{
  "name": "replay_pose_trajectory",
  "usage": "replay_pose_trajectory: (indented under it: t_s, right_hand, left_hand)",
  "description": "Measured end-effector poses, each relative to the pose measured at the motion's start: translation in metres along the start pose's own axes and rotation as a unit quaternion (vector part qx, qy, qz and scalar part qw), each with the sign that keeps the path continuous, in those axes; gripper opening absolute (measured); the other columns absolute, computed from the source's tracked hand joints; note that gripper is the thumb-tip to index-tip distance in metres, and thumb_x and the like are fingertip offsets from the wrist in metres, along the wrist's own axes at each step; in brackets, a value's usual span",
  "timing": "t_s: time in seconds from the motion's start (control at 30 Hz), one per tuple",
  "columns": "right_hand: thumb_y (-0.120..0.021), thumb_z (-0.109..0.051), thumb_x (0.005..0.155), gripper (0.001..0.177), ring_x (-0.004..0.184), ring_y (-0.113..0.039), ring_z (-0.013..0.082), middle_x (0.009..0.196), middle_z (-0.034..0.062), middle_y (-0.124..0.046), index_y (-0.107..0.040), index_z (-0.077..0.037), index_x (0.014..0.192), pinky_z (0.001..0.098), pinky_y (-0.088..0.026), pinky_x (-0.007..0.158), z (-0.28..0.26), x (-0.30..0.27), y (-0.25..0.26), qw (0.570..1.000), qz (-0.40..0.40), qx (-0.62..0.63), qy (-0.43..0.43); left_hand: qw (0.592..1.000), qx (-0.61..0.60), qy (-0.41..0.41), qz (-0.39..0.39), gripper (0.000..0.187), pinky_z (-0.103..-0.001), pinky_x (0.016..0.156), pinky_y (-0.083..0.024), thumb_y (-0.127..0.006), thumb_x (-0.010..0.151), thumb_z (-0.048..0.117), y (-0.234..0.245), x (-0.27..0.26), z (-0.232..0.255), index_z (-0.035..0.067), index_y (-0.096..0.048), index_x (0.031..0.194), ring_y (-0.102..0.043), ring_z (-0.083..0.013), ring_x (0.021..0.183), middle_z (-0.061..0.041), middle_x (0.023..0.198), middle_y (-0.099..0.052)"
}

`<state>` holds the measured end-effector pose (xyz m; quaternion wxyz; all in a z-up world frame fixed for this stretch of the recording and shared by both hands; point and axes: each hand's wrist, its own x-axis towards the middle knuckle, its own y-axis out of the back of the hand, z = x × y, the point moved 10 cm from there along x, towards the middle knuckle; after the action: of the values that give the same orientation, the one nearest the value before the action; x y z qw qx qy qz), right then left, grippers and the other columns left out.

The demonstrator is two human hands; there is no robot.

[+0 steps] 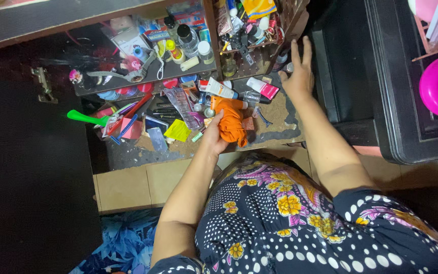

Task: The person wipes the interior of a cluttered cabinet using an orange cloth. They pick up and wipe several small bottles, tubes, and containers, then place them back on the shelves. The person continues to wipe the cabinet surfaces and handle various items throughout the clip.

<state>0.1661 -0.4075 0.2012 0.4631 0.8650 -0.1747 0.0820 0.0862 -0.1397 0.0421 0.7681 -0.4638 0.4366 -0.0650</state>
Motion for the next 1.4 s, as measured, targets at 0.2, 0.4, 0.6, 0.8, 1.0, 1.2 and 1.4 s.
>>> replay_pose_trajectory:
  t_s: [0.2, 0.4, 0.6, 0.8, 1.0, 1.2, 1.4]
  right_hand:
    - [-0.090, -0.011, 0.090, 0.072, 0.137, -0.054, 0.0331, 0.151, 0.0038, -0.042, -0.049, -0.025, 0.148, 0.0418, -0.052, 0.110, -0.067, -0.033, 0.025, 0.985, 0.111, -0.034, 0.127]
    - [-0.081, -0.020, 0.080, 0.066, 0.110, -0.058, 0.0502, 0.145, 0.0307, -0.047, -0.058, -0.013, 0.142, 0.0525, -0.053, 0.085, -0.107, -0.002, -0.096, 0.981, -0.147, -0.025, 0.126]
    - [-0.076, -0.013, 0.082, 0.043, 0.105, -0.066, 0.0434, 0.120, 0.0272, -0.063, -0.064, -0.004, 0.122, 0.0503, -0.055, 0.088, -0.048, 0.062, -0.237, 0.962, -0.234, -0.091, 0.109]
    - [-0.074, -0.016, 0.089, 0.024, 0.102, -0.070, 0.0413, 0.106, 0.0262, -0.070, -0.071, 0.002, 0.105, 0.0485, -0.056, 0.091, -0.006, 0.061, -0.297, 0.949, -0.257, -0.118, 0.137]
    - [-0.083, -0.023, 0.080, 0.038, 0.095, -0.067, 0.0425, 0.100, 0.0261, -0.070, -0.070, 0.003, 0.104, 0.0505, -0.053, 0.081, -0.035, 0.062, -0.238, 0.963, -0.205, -0.033, 0.172]
    - [-0.080, -0.014, 0.087, 0.030, 0.102, -0.067, 0.0421, 0.105, 0.0233, -0.070, -0.070, -0.005, 0.113, 0.0499, -0.054, 0.086, -0.078, 0.037, -0.156, 0.966, -0.197, 0.042, 0.161]
    - [-0.083, -0.008, 0.081, 0.031, 0.107, -0.065, 0.0441, 0.139, 0.0280, -0.049, -0.077, -0.009, 0.111, 0.0427, -0.056, 0.088, -0.095, 0.002, -0.042, 0.977, -0.142, 0.111, 0.114]
  left_hand:
    - [1.000, 0.005, -0.005, -0.002, 0.045, -0.050, 0.097, -0.054, -0.055, 0.101, 0.033, 0.002, -0.005, 0.005, 0.002, -0.055, 0.135, -0.066, -0.0330, 0.111, -0.016, 0.126, -0.067]
    - [0.999, -0.018, -0.042, -0.007, 0.046, -0.047, 0.102, -0.053, -0.055, 0.104, 0.031, 0.007, -0.011, 0.017, 0.001, -0.053, 0.140, -0.066, -0.0303, 0.117, -0.016, 0.131, -0.066]
    - [0.995, -0.035, -0.085, -0.035, 0.048, -0.048, 0.107, -0.050, -0.054, 0.107, 0.031, 0.005, -0.037, 0.034, 0.001, -0.051, 0.144, -0.063, -0.0315, 0.124, -0.017, 0.137, -0.063]
    - [0.993, -0.051, -0.100, -0.024, 0.052, -0.056, 0.106, -0.049, -0.051, 0.105, 0.035, 0.010, -0.057, 0.042, 0.003, -0.048, 0.146, -0.060, -0.0358, 0.126, -0.018, 0.140, -0.061]
    - [0.995, -0.045, -0.088, -0.027, 0.050, -0.054, 0.106, -0.049, -0.051, 0.105, 0.033, 0.007, -0.050, 0.036, 0.003, -0.048, 0.145, -0.060, -0.0348, 0.126, -0.018, 0.139, -0.061]
    - [0.997, -0.021, -0.065, -0.037, 0.048, -0.047, 0.108, -0.049, -0.051, 0.106, 0.031, 0.000, -0.036, 0.032, 0.001, -0.051, 0.144, -0.062, -0.0314, 0.125, -0.017, 0.138, -0.063]
    - [0.999, -0.010, -0.024, -0.026, 0.047, -0.049, 0.106, -0.050, -0.051, 0.104, 0.031, 0.004, -0.019, 0.026, 0.001, -0.052, 0.141, -0.064, -0.0328, 0.121, -0.018, 0.134, -0.064]
